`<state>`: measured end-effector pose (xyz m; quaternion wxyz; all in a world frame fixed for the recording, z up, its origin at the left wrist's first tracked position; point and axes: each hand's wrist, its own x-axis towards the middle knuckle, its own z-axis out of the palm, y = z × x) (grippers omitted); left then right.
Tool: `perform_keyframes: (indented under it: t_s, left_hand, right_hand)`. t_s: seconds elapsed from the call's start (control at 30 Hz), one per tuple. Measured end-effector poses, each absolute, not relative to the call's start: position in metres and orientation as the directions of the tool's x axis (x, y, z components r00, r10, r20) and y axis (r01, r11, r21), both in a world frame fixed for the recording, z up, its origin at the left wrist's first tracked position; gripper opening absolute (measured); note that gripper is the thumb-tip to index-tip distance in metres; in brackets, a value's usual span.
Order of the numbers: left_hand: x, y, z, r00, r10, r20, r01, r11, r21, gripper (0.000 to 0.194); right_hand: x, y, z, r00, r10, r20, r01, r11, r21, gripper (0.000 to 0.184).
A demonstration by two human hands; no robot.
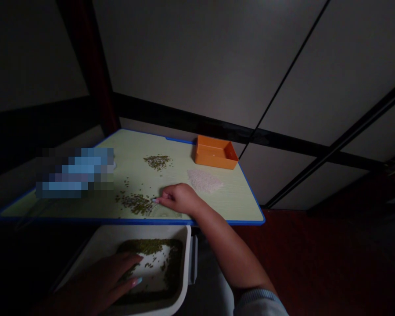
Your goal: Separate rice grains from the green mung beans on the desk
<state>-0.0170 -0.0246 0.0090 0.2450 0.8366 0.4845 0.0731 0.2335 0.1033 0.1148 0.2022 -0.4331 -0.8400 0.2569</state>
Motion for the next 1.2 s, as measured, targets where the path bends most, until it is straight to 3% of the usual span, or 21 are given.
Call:
perform_keyframes:
  t_s: [0.23,0.6,0.7,0.87,1.07,1.2]
  left_hand:
    - [-0.014,-0.024,0.014,0.516,0.841,-0.164,0.797,-0.401,0.451,0.046]
    - [-0.024,-0.018,-0.011,0.527,0.844,-0.101,0.775,-0.428,0.466,0.045]
    - [-0.022,-0.018,-0.009,0.522,0.845,-0.118,0.781,-0.419,0.462,0.045]
    - [-0.019,-0.020,-0.004,0.486,0.855,-0.184,0.813,-0.364,0.455,0.047]
    - [-0.015,-0.021,0.006,0.478,0.857,-0.195,0.815,-0.349,0.463,0.047]
    - [-0.014,-0.020,0.008,0.470,0.854,-0.223,0.826,-0.336,0.453,0.050]
  right_hand:
    - [0.249,0.103,0.112,-0.507,0.851,0.139,0.531,0.435,-0.727,0.044]
    - [0.259,0.108,0.124,-0.184,0.962,0.200,0.834,0.261,-0.487,0.030]
    - [0.259,0.110,0.119,-0.219,0.957,0.188,0.775,0.288,-0.563,0.033]
    - [0.255,0.109,0.111,-0.478,0.872,0.107,0.532,0.385,-0.754,0.050]
    - [0.239,0.110,0.115,-0.482,0.867,0.123,0.658,0.451,-0.603,0.039]
    - [0.243,0.111,0.119,-0.414,0.900,0.139,0.669,0.404,-0.624,0.039]
